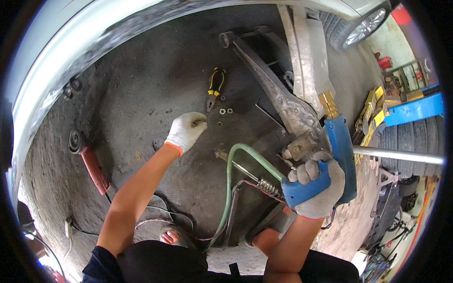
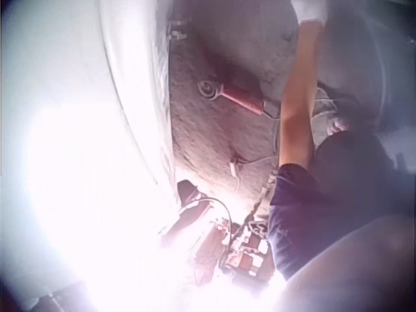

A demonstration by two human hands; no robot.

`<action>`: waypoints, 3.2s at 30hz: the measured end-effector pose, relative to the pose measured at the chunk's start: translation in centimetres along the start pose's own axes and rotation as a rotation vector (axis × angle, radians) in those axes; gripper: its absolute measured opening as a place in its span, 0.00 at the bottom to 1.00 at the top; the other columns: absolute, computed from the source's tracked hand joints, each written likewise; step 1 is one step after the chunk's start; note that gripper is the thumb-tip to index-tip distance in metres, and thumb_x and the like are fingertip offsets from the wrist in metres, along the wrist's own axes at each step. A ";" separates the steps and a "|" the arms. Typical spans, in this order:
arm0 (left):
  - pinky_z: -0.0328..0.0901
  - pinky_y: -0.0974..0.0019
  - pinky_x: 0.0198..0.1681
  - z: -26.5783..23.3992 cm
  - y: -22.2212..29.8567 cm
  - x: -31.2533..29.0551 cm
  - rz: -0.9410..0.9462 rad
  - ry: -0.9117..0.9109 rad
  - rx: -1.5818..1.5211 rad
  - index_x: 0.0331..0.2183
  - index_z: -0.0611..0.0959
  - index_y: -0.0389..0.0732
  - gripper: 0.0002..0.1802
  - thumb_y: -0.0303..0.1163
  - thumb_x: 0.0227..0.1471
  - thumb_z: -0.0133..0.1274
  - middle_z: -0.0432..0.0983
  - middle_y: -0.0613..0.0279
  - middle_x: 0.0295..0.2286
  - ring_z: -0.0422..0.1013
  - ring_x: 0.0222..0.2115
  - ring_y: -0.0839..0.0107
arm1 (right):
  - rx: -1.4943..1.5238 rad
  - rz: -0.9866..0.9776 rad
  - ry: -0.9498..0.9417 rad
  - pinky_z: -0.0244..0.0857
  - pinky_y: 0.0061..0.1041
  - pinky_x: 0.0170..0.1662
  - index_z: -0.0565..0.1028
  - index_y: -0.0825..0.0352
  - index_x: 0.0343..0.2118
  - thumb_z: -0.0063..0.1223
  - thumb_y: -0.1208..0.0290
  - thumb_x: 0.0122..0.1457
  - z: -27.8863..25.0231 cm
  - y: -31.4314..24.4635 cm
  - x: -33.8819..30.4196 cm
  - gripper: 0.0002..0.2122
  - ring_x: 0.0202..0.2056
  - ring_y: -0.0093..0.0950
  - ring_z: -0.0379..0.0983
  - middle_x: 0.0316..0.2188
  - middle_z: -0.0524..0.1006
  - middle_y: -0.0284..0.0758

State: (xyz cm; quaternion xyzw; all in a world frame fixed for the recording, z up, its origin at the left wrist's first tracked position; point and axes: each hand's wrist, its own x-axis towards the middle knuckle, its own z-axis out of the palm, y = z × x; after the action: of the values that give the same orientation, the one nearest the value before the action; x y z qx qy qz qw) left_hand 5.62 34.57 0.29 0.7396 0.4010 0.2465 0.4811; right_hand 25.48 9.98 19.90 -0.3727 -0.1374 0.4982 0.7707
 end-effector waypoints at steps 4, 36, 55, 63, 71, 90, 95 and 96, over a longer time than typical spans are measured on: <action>0.69 0.53 0.49 4.4 -2.7 5.0 0.126 -0.149 0.409 0.43 0.84 0.41 0.18 0.35 0.49 0.59 0.78 0.45 0.40 0.73 0.44 0.46 | -0.015 -0.053 0.127 0.52 0.29 0.35 0.73 0.60 0.42 0.42 0.55 0.66 -1.3 -0.3 -1.6 0.15 0.20 0.19 0.50 0.18 0.55 0.21; 0.74 0.58 0.42 -18.9 7.2 -11.0 0.096 0.045 -1.753 0.37 0.80 0.38 0.08 0.32 0.58 0.58 0.78 0.58 0.34 0.76 0.37 0.65 | -0.565 0.260 -0.270 0.70 0.26 0.39 0.73 0.74 0.47 0.56 0.79 0.59 14.9 17.8 -2.7 0.13 0.33 0.23 0.75 0.30 0.78 0.35; 0.75 0.58 0.40 -23.7 4.5 -2.9 0.311 -0.410 -1.698 0.47 0.76 0.33 0.16 0.30 0.59 0.54 0.77 0.48 0.39 0.76 0.38 0.59 | -0.106 0.332 -0.231 0.62 0.20 0.59 0.70 0.70 0.56 0.50 0.70 0.66 13.9 26.5 -1.5 0.17 0.56 0.22 0.66 0.56 0.70 0.39; 0.76 0.57 0.40 -24.3 4.8 -2.8 0.324 -0.438 -1.723 0.49 0.75 0.30 0.18 0.29 0.59 0.53 0.77 0.43 0.39 0.76 0.40 0.54 | 0.061 0.349 -0.277 0.60 0.16 0.61 0.68 0.71 0.58 0.46 0.68 0.68 13.5 27.0 -1.7 0.18 0.56 0.21 0.67 0.56 0.71 0.36; 0.75 0.58 0.39 -24.5 5.0 -3.1 0.260 -0.348 -1.675 0.51 0.74 0.32 0.20 0.29 0.59 0.54 0.76 0.44 0.40 0.76 0.38 0.56 | -0.455 0.107 -0.097 0.69 0.29 0.46 0.70 0.71 0.52 0.51 0.69 0.63 16.6 26.7 -1.8 0.17 0.40 0.27 0.74 0.37 0.77 0.39; 0.71 0.68 0.28 -7.3 -5.5 -6.5 -0.406 -0.082 -0.156 0.39 0.84 0.35 0.12 0.30 0.53 0.56 0.79 0.61 0.28 0.75 0.26 0.74 | 0.022 0.092 -0.355 0.59 0.37 0.39 0.72 0.61 0.56 0.46 0.55 0.65 3.8 5.6 -1.0 0.21 0.24 0.31 0.67 0.22 0.73 0.33; 0.72 0.55 0.38 0.0 -3.8 2.3 0.317 -0.034 0.329 0.41 0.84 0.41 0.14 0.31 0.50 0.57 0.80 0.45 0.33 0.76 0.34 0.46 | 0.090 0.005 -0.225 0.49 0.30 0.35 0.71 0.63 0.51 0.34 0.56 0.68 -0.8 2.0 -0.8 0.19 0.21 0.22 0.54 0.17 0.58 0.24; 0.72 0.53 0.38 1.7 -3.3 3.7 0.328 -0.050 0.390 0.39 0.84 0.41 0.13 0.32 0.50 0.57 0.79 0.47 0.33 0.76 0.34 0.47 | 0.081 0.006 -0.239 0.49 0.30 0.34 0.71 0.62 0.50 0.36 0.55 0.67 -1.4 1.6 -1.1 0.18 0.21 0.21 0.54 0.17 0.57 0.23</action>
State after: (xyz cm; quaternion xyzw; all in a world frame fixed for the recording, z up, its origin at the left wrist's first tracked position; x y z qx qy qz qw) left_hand 7.77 37.52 -3.47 0.8794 0.3035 0.2208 0.2928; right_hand 24.70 8.80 18.01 -0.2797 -0.2069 0.5465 0.7618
